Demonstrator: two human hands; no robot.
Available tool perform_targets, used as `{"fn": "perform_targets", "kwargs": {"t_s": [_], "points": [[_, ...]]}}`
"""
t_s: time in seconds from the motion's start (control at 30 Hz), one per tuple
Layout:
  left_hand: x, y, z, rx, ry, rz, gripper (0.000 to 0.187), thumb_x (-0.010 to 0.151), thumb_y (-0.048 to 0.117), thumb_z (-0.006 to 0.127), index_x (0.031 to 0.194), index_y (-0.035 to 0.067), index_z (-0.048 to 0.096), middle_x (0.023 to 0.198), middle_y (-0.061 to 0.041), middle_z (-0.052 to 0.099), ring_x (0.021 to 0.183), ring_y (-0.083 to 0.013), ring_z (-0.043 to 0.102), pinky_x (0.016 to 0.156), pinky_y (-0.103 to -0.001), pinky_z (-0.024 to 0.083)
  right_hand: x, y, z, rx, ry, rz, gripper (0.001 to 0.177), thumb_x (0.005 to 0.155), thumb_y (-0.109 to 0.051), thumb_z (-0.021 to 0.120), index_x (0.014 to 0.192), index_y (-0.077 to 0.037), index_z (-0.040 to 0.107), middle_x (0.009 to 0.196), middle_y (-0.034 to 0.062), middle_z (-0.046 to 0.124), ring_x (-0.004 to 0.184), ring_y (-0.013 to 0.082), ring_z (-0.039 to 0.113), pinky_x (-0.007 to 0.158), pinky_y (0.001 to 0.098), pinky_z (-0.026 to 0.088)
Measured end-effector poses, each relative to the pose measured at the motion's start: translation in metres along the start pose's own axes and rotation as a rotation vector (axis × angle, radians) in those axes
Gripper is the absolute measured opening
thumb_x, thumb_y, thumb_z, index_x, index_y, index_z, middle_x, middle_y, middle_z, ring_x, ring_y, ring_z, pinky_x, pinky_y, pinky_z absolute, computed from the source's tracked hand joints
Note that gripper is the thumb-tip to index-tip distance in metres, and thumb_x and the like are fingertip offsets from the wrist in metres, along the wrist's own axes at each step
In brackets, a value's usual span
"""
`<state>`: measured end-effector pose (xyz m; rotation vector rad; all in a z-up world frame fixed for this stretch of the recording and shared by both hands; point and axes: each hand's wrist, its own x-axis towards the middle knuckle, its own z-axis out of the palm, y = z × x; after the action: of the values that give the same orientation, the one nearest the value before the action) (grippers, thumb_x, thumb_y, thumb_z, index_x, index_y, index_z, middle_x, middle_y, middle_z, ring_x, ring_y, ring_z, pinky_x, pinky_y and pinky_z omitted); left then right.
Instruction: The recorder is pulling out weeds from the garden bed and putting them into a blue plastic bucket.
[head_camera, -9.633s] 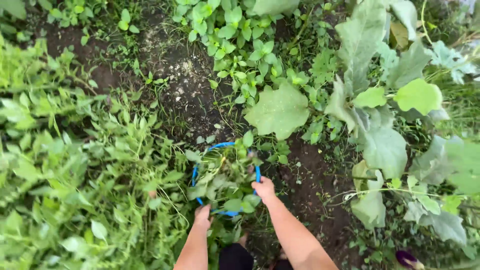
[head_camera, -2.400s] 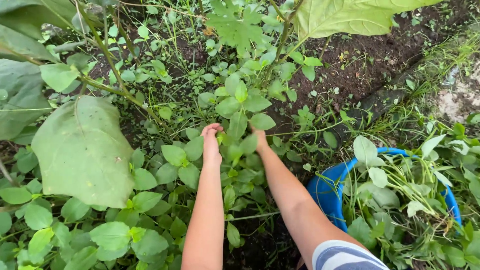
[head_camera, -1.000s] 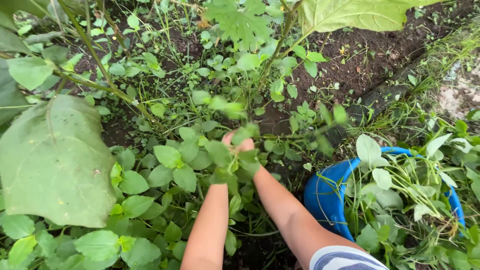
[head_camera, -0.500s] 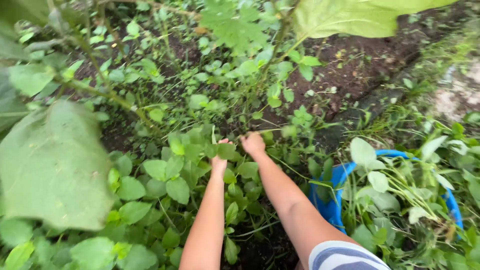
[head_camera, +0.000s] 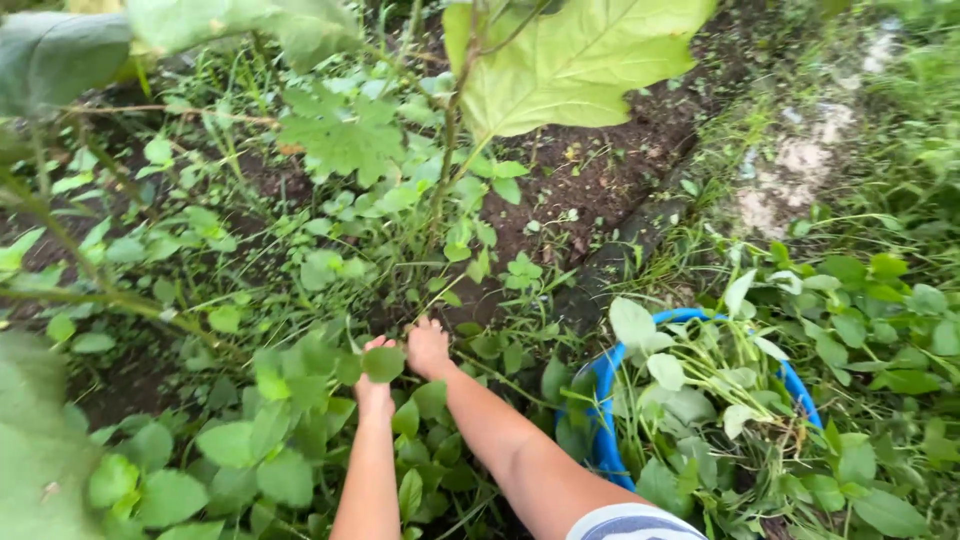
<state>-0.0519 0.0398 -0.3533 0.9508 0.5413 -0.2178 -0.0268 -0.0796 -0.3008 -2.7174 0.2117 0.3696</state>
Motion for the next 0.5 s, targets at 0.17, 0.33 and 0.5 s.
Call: {"fn": "perform_targets", "kwargs": {"t_s": [0.17,0.33,0.5], "points": [[-0.005,0.004,0.01,0.021,-0.043,0.046,0.035,0.101,0.021,0.053,0.132,0.007,0.064,0.125,-0.01,0.071,0.11,-0.0172,0.067,0.095,-0.031,0.052,0.003,0.0,-0.003,-0.043,-0.059,0.043,0.036,0.085,-0.017,0.071,0.12,-0.013,0.068,0.131,0.0187,0.055,0.124,0.0404,0.052,0.092,0.0561,0.053],[-0.006,0.005,0.011,0.057,0.006,0.016,0.035,0.104,0.019,0.055,0.135,0.004,0.062,0.128,-0.013,0.069,0.113,-0.0191,0.065,0.096,-0.032,0.05,0.003,-0.002,-0.008,0.011,0.028,0.036,0.034,0.08,-0.013,0.074,0.113,-0.01,0.07,0.125,0.016,0.059,0.123,0.0393,0.055,0.092,0.0595,0.052],[-0.01,-0.003,0.009,0.054,-0.039,0.082,0.039,0.097,0.013,0.059,0.136,0.006,0.06,0.133,-0.009,0.066,0.12,-0.0179,0.062,0.103,-0.034,0.047,0.025,0.02,0.038,0.04,-0.016,0.069,0.033,0.077,-0.009,0.075,0.11,-0.005,0.069,0.12,0.0171,0.061,0.115,0.0392,0.058,0.09,0.0564,0.055]]}}
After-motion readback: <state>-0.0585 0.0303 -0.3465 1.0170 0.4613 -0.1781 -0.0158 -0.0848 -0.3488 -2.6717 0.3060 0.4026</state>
